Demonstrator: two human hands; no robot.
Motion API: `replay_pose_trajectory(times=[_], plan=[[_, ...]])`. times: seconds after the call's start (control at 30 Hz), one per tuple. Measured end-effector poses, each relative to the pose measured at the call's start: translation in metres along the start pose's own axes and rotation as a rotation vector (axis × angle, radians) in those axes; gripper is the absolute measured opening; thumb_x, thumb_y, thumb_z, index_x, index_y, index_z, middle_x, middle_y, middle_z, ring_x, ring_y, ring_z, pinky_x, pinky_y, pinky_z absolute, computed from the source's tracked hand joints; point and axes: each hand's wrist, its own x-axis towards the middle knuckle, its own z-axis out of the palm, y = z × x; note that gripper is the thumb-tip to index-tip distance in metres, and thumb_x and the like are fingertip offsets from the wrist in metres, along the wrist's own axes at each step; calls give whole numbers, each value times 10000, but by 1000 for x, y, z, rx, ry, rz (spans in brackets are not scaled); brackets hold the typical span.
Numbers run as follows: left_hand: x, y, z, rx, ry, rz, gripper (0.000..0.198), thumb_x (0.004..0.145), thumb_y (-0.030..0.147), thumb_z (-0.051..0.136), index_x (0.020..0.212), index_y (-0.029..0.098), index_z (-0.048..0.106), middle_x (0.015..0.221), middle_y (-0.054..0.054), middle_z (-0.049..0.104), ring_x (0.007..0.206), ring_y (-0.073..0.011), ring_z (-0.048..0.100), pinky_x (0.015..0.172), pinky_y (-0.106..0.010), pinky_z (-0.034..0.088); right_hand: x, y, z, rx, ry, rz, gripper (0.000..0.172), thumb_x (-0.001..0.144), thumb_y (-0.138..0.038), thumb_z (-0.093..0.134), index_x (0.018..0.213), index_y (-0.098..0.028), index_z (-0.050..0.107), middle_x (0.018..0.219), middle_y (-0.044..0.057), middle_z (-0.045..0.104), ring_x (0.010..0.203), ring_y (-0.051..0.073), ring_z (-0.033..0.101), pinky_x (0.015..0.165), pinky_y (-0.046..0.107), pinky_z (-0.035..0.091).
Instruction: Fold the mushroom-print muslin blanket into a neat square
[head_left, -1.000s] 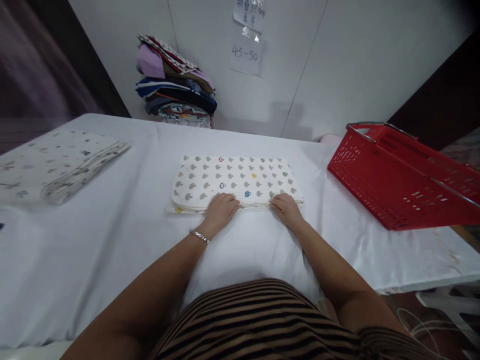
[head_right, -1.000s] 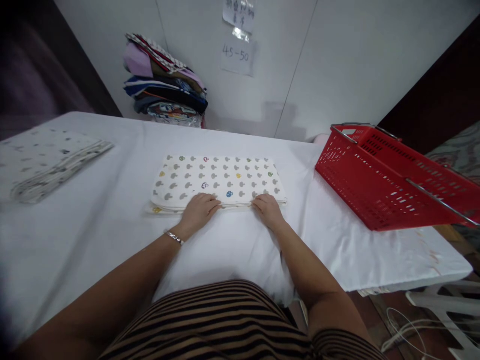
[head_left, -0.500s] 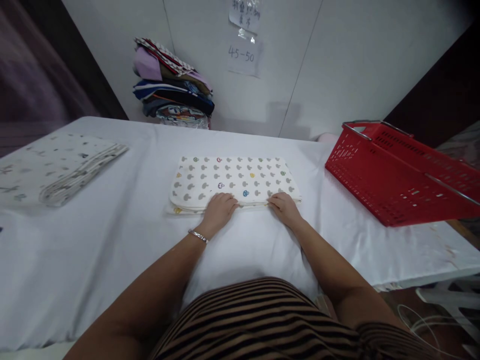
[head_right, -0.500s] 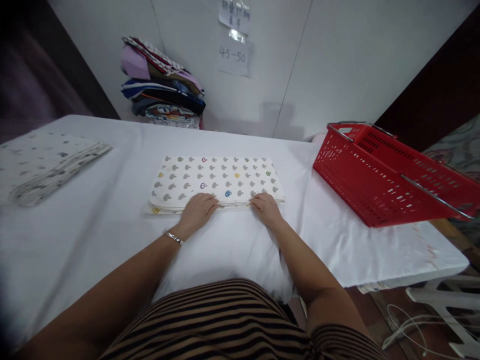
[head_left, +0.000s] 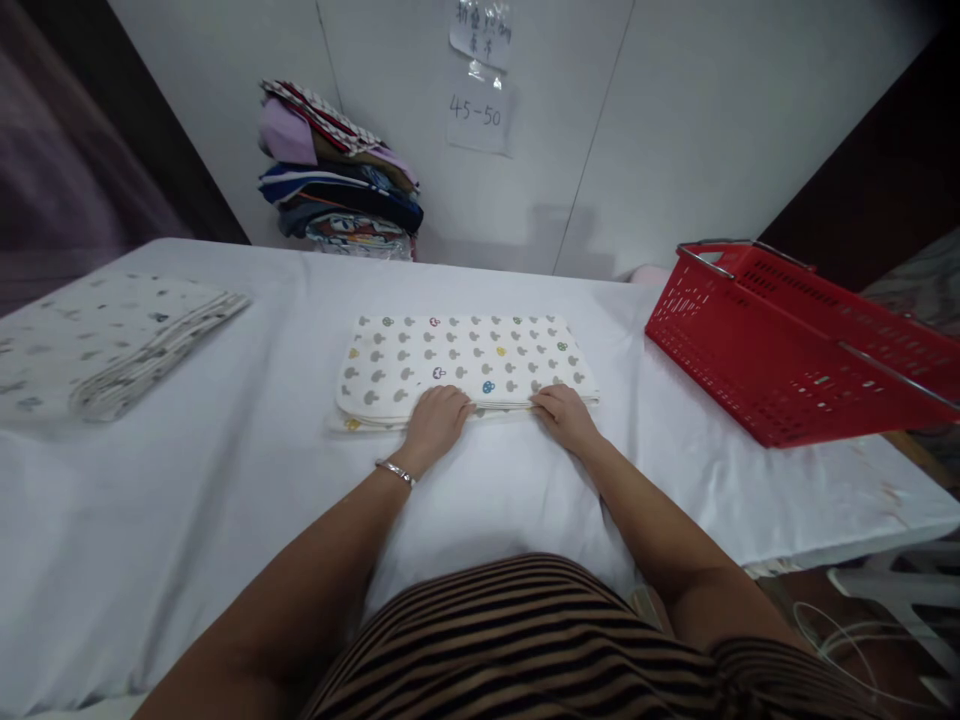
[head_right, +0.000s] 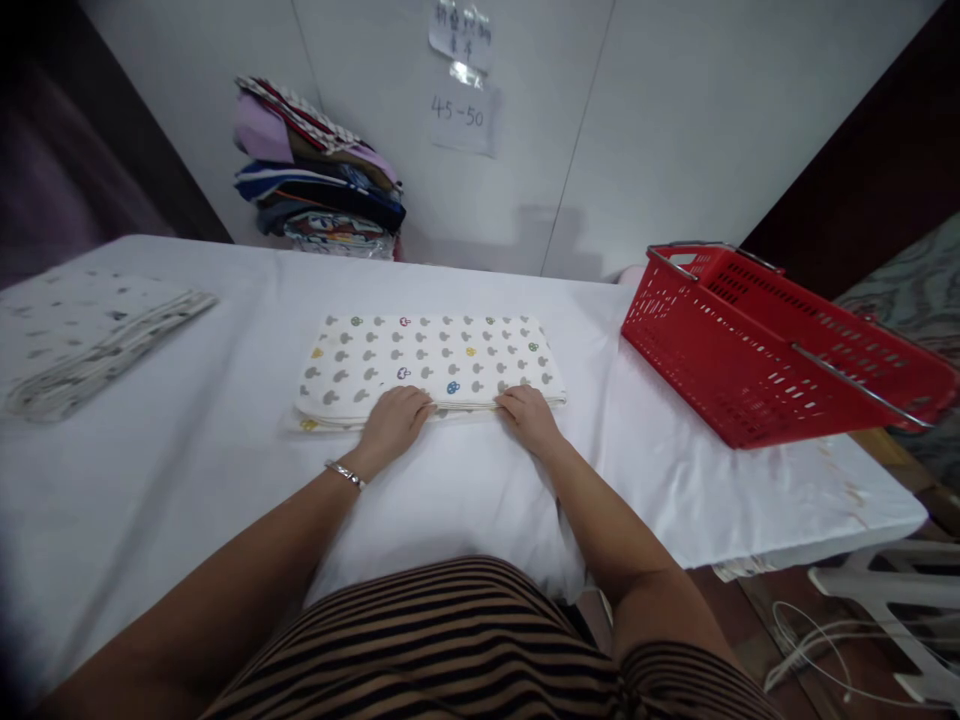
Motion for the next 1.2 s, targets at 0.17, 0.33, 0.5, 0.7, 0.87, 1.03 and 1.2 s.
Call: replay_pose_trajectory(times=[0.17,0.33,0.5,0.7,0.87,1.03,1.2], plan=[[0,1,-1,0,2,11,257,955,307,399,829,181,585,846,-60,608,830,-210,530,766,-355,401,-1,2,1,-21,-10,-8,225,940,-257,472,1035,-197,667,1006,103,652,928,223,561,816,382,454],[-2,0,-1,14,-4,51,216,943,274,430,857,173,600,871,-64,617,853,-214,535,780,-363,404,0,3,3,-49,-6,-2,231,947,-240,455,1034,-199,665,992,97,654,917,222,562,815,375,456],[-3,-1,0,22,7,72,213,940,274,439,872,178,616,876,-63,622,866,-218,531,798,-371,404,-1,3,3,-69,18,-11,234,940,-198,444,1039,-185,656,972,105,649,890,222,547,809,374,457],[-6,0,1,42,1,80,202,930,268,462,869,184,636,899,-67,625,885,-224,532,824,-389,410,-2,2,0,-72,-37,-23,236,947,-207,437,1028,-193,659,981,99,648,895,216,546,806,367,455],[-9,-1,0,28,21,104,186,922,270,474,892,194,641,931,-71,624,891,-224,529,819,-390,422,-2,0,-3,-31,-47,-34,226,948,-243,455,1036,-191,656,1001,104,647,924,221,551,819,375,454],[-11,0,-2,12,32,111,136,898,233,505,963,204,621,954,-63,624,904,-223,524,818,-379,425,-3,1,-3,-6,-66,-36,238,938,-236,461,1090,-209,642,1028,104,640,951,229,552,838,402,459],[-11,-1,-2,1,21,110,106,898,223,498,896,189,599,926,-62,622,893,-218,526,828,-379,419,-4,4,-2,16,-65,-36,261,933,-191,449,1114,-208,636,1025,107,640,954,226,555,837,409,473]])
